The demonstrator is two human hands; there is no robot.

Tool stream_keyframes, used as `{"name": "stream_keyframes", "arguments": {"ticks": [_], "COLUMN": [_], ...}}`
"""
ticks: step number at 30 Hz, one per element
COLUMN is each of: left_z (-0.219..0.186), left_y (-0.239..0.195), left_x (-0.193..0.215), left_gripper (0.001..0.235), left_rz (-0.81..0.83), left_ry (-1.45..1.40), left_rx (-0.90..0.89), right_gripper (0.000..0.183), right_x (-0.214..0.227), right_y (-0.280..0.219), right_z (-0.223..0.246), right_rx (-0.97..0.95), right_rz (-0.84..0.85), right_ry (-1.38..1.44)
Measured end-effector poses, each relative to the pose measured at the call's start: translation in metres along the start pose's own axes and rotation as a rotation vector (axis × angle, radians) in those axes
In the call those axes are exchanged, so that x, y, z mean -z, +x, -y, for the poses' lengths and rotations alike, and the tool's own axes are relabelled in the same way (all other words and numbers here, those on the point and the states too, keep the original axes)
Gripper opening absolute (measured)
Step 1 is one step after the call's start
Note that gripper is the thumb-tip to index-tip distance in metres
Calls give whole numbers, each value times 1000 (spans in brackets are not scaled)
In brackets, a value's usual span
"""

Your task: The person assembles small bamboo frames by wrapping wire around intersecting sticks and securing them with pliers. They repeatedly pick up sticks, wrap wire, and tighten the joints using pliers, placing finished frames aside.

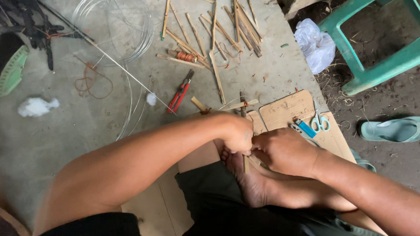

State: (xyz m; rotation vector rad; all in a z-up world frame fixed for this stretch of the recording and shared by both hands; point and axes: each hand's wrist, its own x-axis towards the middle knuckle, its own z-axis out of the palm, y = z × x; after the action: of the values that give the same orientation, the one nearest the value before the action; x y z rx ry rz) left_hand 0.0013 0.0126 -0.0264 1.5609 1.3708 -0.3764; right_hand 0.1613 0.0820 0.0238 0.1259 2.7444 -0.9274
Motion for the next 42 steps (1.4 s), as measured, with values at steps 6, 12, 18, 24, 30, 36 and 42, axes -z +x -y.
{"name": "stream_keyframes", "arguments": {"ticks": [6, 12, 18, 24, 30, 36, 42], "left_z": [16, 11, 12, -4, 8, 25, 13], "left_y": [3, -2, -5, -35, -20, -8, 16], "left_x": [-3, -5, 2, -41, -79, -106, -120], "left_gripper": [27, 31, 23, 24, 29, 25, 22], "left_rz": [31, 83, -36, -1310, -710, -553, -923], "left_ry": [-56, -10, 93, 253, -1627, -2031, -1711], "left_rx": [-16, 14, 91, -144, 165, -71, -117], "right_gripper": [25, 27, 22, 14, 11, 14, 15], "right_x": [-13, -18, -48, -62, -64, -70, -71], "right_y": [11, 16, 16, 18, 21, 28, 22], "right_z": [-5, -5, -12, -31, -32, -25, -31], "right_rx": [-97, 10, -76, -119, -82, 30, 45], "right_rz": [95, 78, -66, -390, -464, -477, -492], "right_ry": [32, 184, 130, 163, 262, 136, 11]}}
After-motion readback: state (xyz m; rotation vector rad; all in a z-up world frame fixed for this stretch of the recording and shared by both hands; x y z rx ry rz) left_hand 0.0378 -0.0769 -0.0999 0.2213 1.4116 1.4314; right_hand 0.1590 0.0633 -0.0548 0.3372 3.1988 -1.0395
